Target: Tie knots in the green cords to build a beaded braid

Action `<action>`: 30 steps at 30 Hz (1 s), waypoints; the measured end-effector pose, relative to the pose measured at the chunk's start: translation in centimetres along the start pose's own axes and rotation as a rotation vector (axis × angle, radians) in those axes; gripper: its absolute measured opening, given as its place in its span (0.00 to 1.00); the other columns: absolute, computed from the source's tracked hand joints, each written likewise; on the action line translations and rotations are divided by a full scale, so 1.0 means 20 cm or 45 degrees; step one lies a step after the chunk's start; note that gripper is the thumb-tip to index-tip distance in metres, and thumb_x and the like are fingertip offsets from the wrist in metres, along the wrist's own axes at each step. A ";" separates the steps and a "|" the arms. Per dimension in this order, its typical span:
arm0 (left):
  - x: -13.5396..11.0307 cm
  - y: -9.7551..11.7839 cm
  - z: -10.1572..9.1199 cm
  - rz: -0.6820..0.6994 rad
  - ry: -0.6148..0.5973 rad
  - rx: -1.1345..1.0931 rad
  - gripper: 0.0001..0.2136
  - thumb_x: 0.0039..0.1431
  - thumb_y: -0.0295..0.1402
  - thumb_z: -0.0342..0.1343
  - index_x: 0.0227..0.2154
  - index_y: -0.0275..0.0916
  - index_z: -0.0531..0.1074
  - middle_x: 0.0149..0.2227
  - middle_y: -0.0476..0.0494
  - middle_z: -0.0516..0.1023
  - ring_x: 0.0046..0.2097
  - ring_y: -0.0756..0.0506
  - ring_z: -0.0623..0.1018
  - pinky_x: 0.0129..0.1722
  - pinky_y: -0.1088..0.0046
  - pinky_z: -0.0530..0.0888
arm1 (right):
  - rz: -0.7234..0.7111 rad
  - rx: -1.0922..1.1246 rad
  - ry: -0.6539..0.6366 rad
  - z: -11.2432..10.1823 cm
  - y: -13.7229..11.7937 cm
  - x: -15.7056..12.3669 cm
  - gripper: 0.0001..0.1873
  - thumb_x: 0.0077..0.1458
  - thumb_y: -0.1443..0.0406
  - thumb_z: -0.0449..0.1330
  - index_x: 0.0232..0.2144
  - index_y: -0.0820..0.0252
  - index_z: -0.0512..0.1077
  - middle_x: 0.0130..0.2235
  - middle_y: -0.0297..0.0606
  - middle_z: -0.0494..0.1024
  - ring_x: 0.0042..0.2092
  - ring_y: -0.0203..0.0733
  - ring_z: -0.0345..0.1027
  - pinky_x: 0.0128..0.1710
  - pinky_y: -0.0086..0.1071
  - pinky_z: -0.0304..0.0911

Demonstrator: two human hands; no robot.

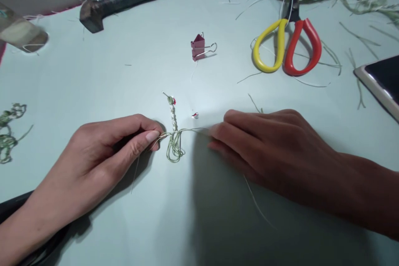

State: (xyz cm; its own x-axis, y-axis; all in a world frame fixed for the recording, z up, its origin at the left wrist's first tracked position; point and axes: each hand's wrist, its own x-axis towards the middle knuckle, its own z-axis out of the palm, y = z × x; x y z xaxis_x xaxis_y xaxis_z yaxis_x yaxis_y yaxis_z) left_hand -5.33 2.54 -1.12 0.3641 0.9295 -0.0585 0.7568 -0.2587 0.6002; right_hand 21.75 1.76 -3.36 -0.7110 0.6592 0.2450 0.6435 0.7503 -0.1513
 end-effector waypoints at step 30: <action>-0.08 0.00 0.02 0.225 0.283 0.558 0.07 0.71 0.28 0.53 0.40 0.44 0.76 0.42 0.51 0.78 0.36 0.51 0.75 0.34 0.71 0.67 | -0.023 0.046 0.021 0.01 0.02 -0.05 0.05 0.65 0.70 0.56 0.37 0.56 0.65 0.29 0.27 0.61 0.25 0.36 0.52 0.25 0.36 0.41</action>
State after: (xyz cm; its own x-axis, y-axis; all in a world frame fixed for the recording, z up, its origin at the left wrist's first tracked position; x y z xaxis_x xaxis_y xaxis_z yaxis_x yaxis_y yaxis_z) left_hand -5.69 0.92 -1.24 0.4192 0.8826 0.2128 0.8677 -0.4585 0.1924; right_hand 22.66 1.35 -3.77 -0.7174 0.6449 0.2638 0.6199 0.7636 -0.1809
